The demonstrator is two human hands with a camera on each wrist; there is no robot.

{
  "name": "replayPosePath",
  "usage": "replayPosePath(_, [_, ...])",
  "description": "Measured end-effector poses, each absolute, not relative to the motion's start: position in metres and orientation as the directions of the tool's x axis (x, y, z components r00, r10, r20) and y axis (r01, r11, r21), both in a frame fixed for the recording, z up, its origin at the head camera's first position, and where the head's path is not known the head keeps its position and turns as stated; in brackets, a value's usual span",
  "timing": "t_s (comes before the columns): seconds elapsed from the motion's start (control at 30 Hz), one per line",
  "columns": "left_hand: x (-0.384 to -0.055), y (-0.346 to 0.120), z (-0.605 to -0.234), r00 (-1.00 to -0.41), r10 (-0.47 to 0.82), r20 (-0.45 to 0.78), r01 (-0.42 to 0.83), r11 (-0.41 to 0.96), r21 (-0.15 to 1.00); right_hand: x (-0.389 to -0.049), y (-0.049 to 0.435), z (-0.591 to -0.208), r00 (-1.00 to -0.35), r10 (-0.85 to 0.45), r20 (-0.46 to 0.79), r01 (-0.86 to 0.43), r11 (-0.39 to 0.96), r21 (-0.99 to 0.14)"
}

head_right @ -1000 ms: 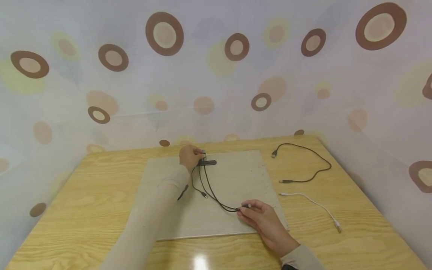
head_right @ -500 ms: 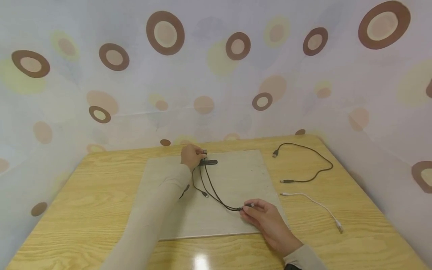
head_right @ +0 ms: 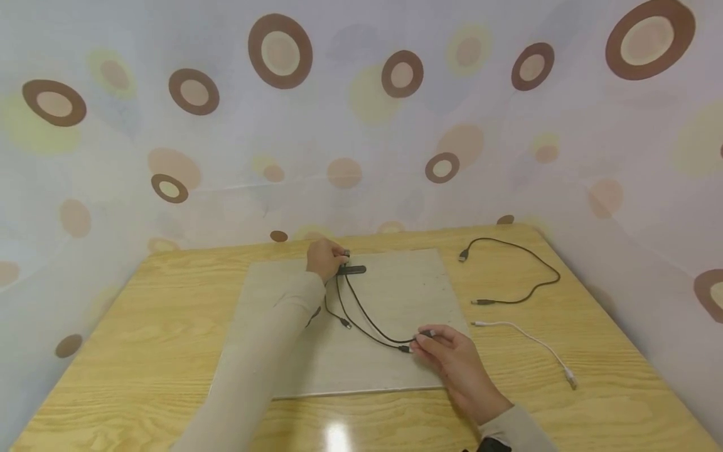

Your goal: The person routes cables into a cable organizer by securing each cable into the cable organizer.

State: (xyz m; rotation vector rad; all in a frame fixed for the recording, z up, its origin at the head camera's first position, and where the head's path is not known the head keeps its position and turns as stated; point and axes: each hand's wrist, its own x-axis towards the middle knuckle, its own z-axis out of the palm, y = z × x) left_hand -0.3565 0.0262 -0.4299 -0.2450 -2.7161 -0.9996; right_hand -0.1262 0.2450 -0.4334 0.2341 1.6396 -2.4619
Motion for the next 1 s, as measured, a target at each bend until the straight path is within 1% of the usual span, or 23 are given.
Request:
replayPosePath(0.27, [-0.355,0.0282,-0.4322,-0.962,0.073,0.263,0.228,0.745,0.627,-0.1259,0.2451,-0.4334,-0.972,-0.066,-0.225,0.233,-0.386,-0.893])
replayPosePath(0.6, [-0.354,0.0295,-0.4305,-0.967,0.06,0.247,0.207,0.749,0.629,-0.1265,0.2475,-0.4326,-0.976,-0.058,-0.212,0.218,-0.364,-0.906])
replayPosePath(0.83, [-0.3566,0.0319,-0.4352,-0.976,0.076,0.203,0.184,0.787,0.588,-0.1265,0.2472,-0.432,-0.975,-0.043,-0.216,0.217,-0.349,-0.912])
replayPosePath(0.93, [-0.3562,0.0322,-0.4371,-0.975,0.095,0.201,0.2,0.773,0.602,-0.1261,0.2477,-0.4318,-0.974,-0.029,-0.224,0.22,-0.342,-0.914])
replayPosePath(1.0, [-0.3559,0.0322,-0.4371,-0.967,0.118,0.225,0.233,0.765,0.601,-0.1262,0.2481,-0.4313,-0.974,-0.022,-0.224,0.218,-0.337,-0.916])
